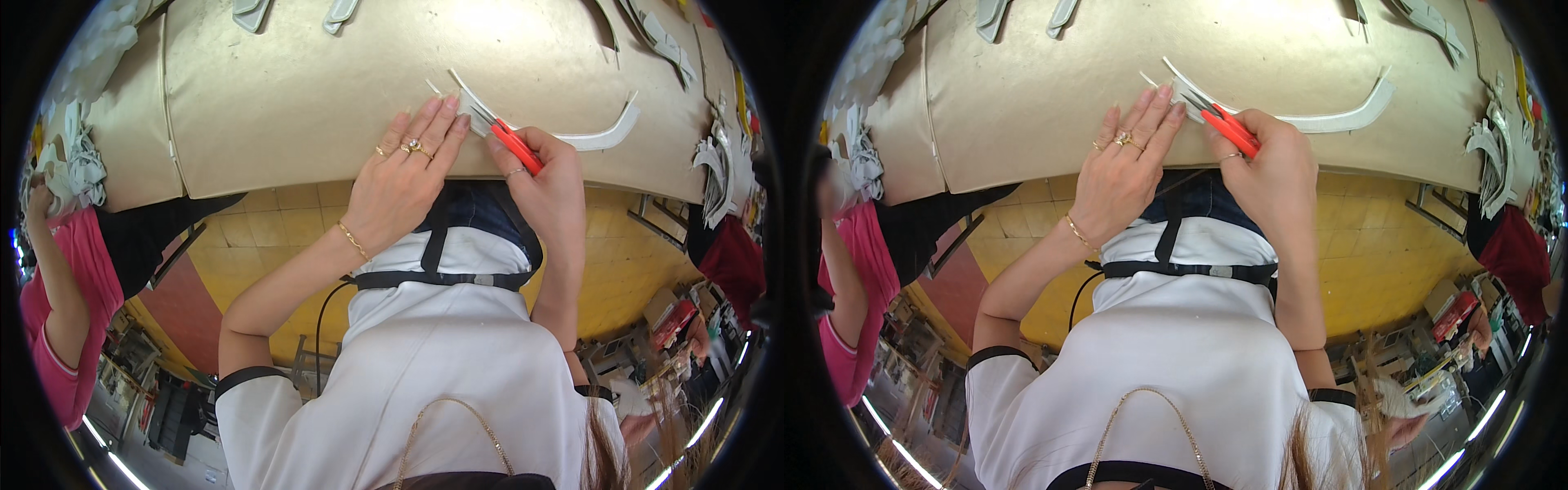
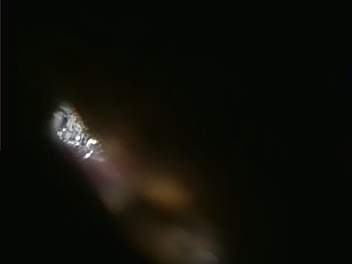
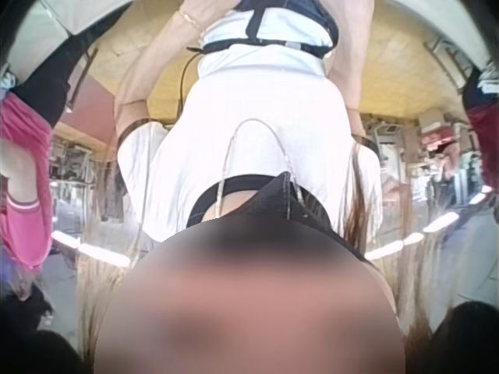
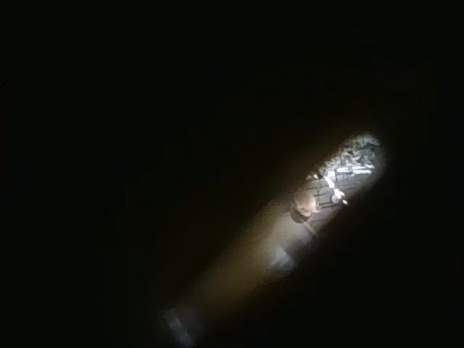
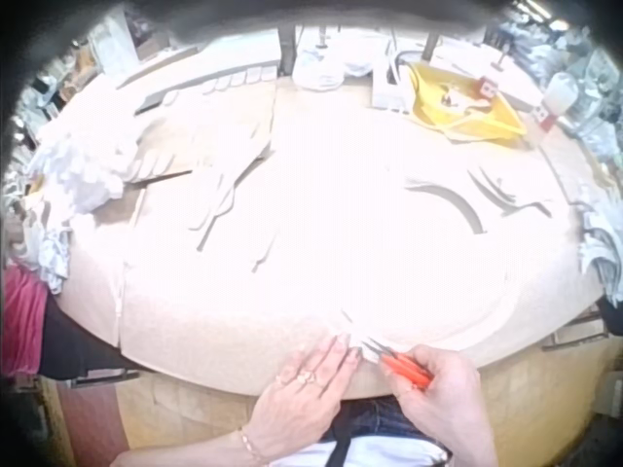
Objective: The person trims white fabric pieces using red-handled scissors, then applies glue from a bottle to small fabric pieces and presses them onto a cardboard surface. The person handles multiple fabric pieces and tools on a cluttered workbench.
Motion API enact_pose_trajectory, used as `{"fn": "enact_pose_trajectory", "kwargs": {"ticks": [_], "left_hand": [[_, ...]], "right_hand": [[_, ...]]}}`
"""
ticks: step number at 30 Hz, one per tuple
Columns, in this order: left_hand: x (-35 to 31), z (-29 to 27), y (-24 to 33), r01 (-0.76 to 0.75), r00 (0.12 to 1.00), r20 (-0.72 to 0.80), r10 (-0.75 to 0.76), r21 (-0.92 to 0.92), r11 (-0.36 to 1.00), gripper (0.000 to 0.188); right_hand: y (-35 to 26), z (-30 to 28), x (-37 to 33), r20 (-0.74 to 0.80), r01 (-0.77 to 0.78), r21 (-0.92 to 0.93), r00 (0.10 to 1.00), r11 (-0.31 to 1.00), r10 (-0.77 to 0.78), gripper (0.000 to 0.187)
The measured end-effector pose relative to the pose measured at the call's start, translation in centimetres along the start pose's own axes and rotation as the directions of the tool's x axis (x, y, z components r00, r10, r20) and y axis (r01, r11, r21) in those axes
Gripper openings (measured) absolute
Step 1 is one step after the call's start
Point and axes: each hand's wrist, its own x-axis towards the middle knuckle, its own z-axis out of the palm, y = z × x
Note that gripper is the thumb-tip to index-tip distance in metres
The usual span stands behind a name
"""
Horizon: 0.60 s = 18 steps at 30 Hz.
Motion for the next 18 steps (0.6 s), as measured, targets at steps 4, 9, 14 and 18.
{"fn": "enact_pose_trajectory", "kwargs": {"ticks": [4, 9, 14, 18], "left_hand": [[0.01, -0.04, 0.03, -0.010, 1.000, -0.001, 0.010, 0.040, 0.999, 0.066], [0.11, -0.17, 0.02, -0.006, 1.000, 0.022, 0.005, 0.014, 1.000, 0.066], [0.19, -0.28, 0.08, -0.003, 1.000, 0.024, 0.003, -0.016, 1.000, 0.064], [0.33, -0.44, -0.06, -0.083, 0.997, -0.001, 0.083, 0.104, 0.991, 0.054]], "right_hand": [[0.71, -0.67, -0.43, 0.014, -0.004, 0.055, 1.000, 0.998, 0.003, 0.024], [0.46, -0.70, -0.24, 0.034, -0.043, 0.037, 0.999, 0.998, 0.042, 0.024], [-0.02, -0.89, -0.16, 0.050, -0.078, 0.004, 0.996, 0.997, 0.078, 0.025], [-0.03, -0.76, -0.05, 0.049, -0.070, 0.002, 0.996, 0.998, 0.070, 0.024]]}}
